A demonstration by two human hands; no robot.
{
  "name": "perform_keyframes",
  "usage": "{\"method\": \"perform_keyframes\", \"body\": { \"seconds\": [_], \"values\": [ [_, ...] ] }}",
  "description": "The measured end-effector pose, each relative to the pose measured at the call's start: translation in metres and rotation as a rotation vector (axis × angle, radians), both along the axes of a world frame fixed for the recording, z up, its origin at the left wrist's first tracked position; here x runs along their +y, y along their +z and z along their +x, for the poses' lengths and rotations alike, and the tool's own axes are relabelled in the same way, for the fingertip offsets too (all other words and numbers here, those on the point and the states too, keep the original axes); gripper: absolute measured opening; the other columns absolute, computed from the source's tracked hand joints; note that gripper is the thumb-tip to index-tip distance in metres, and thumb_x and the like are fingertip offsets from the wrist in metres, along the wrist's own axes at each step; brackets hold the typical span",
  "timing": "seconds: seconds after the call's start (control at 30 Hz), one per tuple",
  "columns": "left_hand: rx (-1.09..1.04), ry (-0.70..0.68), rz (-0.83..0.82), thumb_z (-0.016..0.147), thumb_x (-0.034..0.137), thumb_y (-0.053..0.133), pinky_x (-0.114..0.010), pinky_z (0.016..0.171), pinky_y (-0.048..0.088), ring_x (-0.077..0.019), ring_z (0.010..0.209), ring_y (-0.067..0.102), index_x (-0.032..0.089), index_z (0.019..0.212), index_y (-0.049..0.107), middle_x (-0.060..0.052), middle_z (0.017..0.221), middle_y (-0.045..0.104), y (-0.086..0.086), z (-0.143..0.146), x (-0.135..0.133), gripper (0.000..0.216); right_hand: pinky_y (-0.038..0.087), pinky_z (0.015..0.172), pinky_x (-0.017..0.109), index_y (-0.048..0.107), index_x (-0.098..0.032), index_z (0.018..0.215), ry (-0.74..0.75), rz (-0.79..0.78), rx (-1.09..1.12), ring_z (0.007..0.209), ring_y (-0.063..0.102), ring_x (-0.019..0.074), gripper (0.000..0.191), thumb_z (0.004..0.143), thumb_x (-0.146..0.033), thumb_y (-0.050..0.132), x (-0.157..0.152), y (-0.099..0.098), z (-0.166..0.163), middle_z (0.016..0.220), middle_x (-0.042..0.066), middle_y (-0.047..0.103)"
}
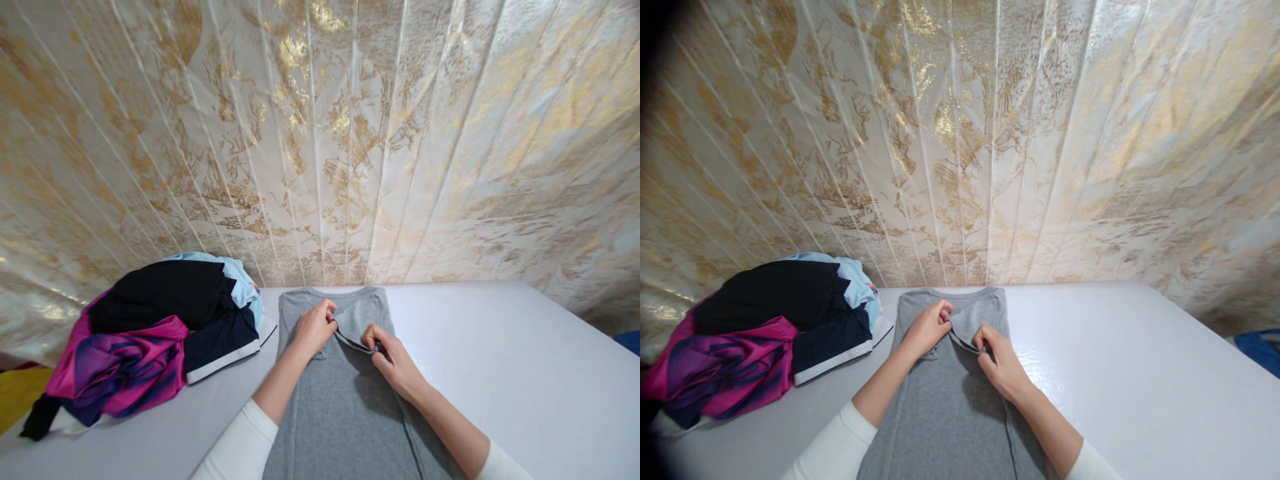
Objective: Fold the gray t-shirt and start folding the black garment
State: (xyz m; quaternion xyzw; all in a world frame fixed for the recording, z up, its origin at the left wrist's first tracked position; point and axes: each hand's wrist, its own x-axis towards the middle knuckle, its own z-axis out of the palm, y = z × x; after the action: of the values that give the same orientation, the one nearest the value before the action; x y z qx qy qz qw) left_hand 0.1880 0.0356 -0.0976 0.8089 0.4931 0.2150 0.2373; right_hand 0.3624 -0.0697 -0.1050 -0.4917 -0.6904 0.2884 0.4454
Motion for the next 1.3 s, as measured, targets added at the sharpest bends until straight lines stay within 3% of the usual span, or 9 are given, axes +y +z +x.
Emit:
{"method": "perform_keyframes", "body": {
  "seconds": [0.2, 0.37, 0.5, 0.6, 0.77, 0.93, 1.1, 1.3],
  "values": [
    [0.043, 0.052, 0.123, 0.079, 0.004, 0.050, -0.023, 0.073, 0.040, -0.0144, 0.082, 0.059, 0.024, 0.096, 0.059, 0.002, 0.088, 0.063, 0.010, -0.003, -0.003, 0.028, 0.033, 0.070, 0.029, 0.042, -0.022, 0.073, 0.010, -0.013, -0.149, 0.070, 0.044, 0.0159, 0.013, 0.063, -0.012, 0.040, -0.002, 0.006, -0.003, 0.070, -0.002, 0.048],
    [0.112, 0.042, 0.164, 0.080, 0.002, 0.051, -0.026, 0.081, 0.040, -0.0169, 0.090, 0.058, 0.023, 0.089, 0.061, 0.000, 0.091, 0.063, 0.010, -0.007, -0.004, 0.025, 0.031, 0.081, 0.035, 0.065, -0.023, 0.078, 0.087, -0.019, -0.356, 0.079, 0.053, 0.0183, 0.023, 0.079, -0.015, 0.044, -0.006, 0.010, -0.011, 0.077, 0.000, 0.065],
    [0.146, 0.039, 0.195, 0.078, -0.003, 0.046, -0.030, 0.086, 0.041, -0.0195, 0.099, 0.056, 0.020, 0.096, 0.061, -0.004, 0.100, 0.063, 0.013, -0.008, -0.006, 0.033, 0.037, 0.081, 0.035, 0.067, -0.023, 0.081, 0.044, -0.009, -0.265, 0.077, 0.056, 0.0180, 0.027, 0.079, -0.015, 0.042, -0.003, 0.007, -0.005, 0.076, 0.001, 0.066],
    [0.163, 0.002, 0.225, 0.080, -0.003, 0.042, -0.034, 0.092, 0.039, -0.0215, 0.108, 0.054, 0.019, 0.104, 0.061, -0.006, 0.110, 0.063, 0.024, -0.001, -0.019, 0.037, 0.043, 0.084, 0.034, 0.065, -0.021, 0.091, -0.106, 0.035, -0.126, 0.087, 0.061, 0.0190, 0.032, 0.075, -0.014, 0.039, 0.012, 0.005, 0.017, 0.086, 0.003, 0.068],
    [0.168, -0.244, 0.260, 0.094, 0.018, 0.044, -0.035, 0.105, 0.035, -0.0191, 0.127, 0.045, 0.019, 0.123, 0.056, -0.006, 0.136, 0.053, 0.027, 0.027, -0.066, 0.031, 0.046, 0.093, 0.037, 0.063, -0.022, 0.110, -0.354, 0.028, -0.154, 0.107, 0.061, 0.0206, 0.046, 0.072, -0.013, 0.038, 0.056, -0.005, 0.063, 0.113, 0.006, 0.068],
    [0.216, -0.514, 0.135, 0.097, 0.053, 0.035, -0.046, 0.115, 0.021, -0.0243, 0.143, 0.020, 0.010, 0.145, 0.032, -0.013, 0.154, 0.024, 0.011, 0.040, -0.099, 0.065, 0.042, 0.104, 0.039, 0.068, -0.024, 0.106, -0.250, 0.070, -0.344, 0.117, 0.058, 0.0205, 0.048, 0.070, -0.007, 0.040, 0.084, -0.030, 0.073, 0.122, 0.004, 0.066],
    [0.251, -0.540, 0.088, 0.095, 0.062, 0.026, -0.049, 0.117, 0.015, -0.0245, 0.145, 0.011, 0.008, 0.147, 0.027, -0.014, 0.156, 0.015, 0.015, 0.036, -0.103, 0.075, 0.036, 0.109, 0.039, 0.065, -0.022, 0.116, -0.220, 0.167, -0.387, 0.127, 0.050, 0.0191, 0.054, 0.073, -0.005, 0.037, 0.086, -0.026, 0.084, 0.134, 0.006, 0.058],
    [0.260, -0.588, 0.147, 0.096, 0.059, 0.023, -0.042, 0.117, 0.017, -0.0215, 0.144, 0.015, 0.010, 0.147, 0.029, -0.012, 0.155, 0.022, 0.013, 0.041, -0.113, 0.070, 0.039, 0.106, 0.038, 0.063, -0.024, 0.119, -0.206, 0.083, -0.481, 0.120, 0.056, 0.0191, 0.049, 0.080, -0.010, 0.039, 0.086, -0.028, 0.092, 0.129, 0.006, 0.062]
  ]
}}
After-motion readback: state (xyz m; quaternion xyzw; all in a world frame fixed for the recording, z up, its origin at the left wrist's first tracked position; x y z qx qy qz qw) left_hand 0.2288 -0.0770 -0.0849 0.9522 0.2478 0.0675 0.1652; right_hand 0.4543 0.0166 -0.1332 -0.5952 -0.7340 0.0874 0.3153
